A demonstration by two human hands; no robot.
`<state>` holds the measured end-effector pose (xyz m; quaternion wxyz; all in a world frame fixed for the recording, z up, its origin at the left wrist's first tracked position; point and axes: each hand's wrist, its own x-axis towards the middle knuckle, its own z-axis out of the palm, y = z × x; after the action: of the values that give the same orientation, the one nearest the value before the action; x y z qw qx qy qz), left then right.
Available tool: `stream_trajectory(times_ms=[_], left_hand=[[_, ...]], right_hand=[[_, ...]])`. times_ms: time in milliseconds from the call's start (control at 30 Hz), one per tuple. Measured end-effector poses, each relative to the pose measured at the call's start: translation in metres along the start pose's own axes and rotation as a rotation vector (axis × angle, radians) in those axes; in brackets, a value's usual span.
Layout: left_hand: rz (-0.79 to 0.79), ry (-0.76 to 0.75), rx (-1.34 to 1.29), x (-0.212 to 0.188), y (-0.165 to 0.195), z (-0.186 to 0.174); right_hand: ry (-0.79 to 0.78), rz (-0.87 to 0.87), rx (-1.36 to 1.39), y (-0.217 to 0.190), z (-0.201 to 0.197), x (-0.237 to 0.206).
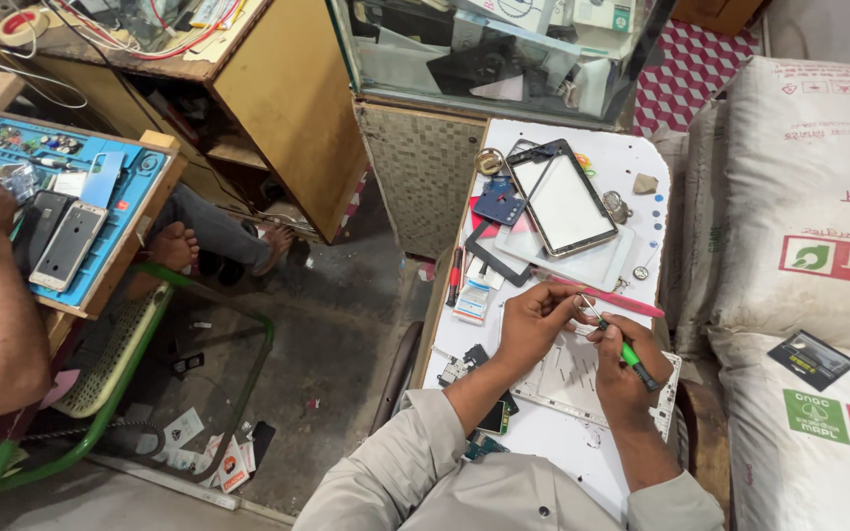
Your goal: The person sits at a repair bench and works on the white mid-frame of a disassembled mobile phone, using a green-handled screwdriver to unscrew and manipulate small internal components, handling tiny parts by hand and repositioning the frame on the bench.
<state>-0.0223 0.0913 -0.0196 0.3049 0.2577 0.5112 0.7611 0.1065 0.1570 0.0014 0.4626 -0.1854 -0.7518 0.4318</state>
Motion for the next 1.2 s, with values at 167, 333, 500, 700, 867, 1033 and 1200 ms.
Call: stream_trajectory(times_ms=[167, 333, 500, 700, 867, 1033, 1200], left_hand=[[-0.009, 0.010, 0.019, 0.0002, -0.0012, -0.0012], [-0.019, 0.006, 0.032, -0.0007, 0.0021, -0.0011], [-0.032, 0.014, 0.048, -0.0016, 0.0071, -0.0007], [-0.014, 0.015, 0.057, -0.0018, 0.0056, 0.0002], [0.002, 0.005, 0.023, -0.0015, 0.0019, 0.0010], [-0.004, 0.002, -0.002, -0.0012, 0.0000, 0.0024], [-0.038, 0.021, -0.002, -0.0011, -0.0013, 0.0027]], right_hand=[[-0.003, -0.003, 0.016, 0.0000, 0.0010, -0.0008], [-0.009, -0.005, 0.020, -0.0025, 0.0004, 0.0002], [-0.017, -0.014, 0.019, -0.0065, 0.0013, 0.0006], [-0.002, -0.004, 0.052, -0.0059, 0.0011, 0.0012], [0.001, 0.004, 0.000, -0.0040, -0.0012, -0.0005], [0.002, 0.012, 0.009, -0.0021, -0.0021, -0.0008], [-0.006, -0.005, 0.018, -0.0021, -0.0043, 0.0002]])
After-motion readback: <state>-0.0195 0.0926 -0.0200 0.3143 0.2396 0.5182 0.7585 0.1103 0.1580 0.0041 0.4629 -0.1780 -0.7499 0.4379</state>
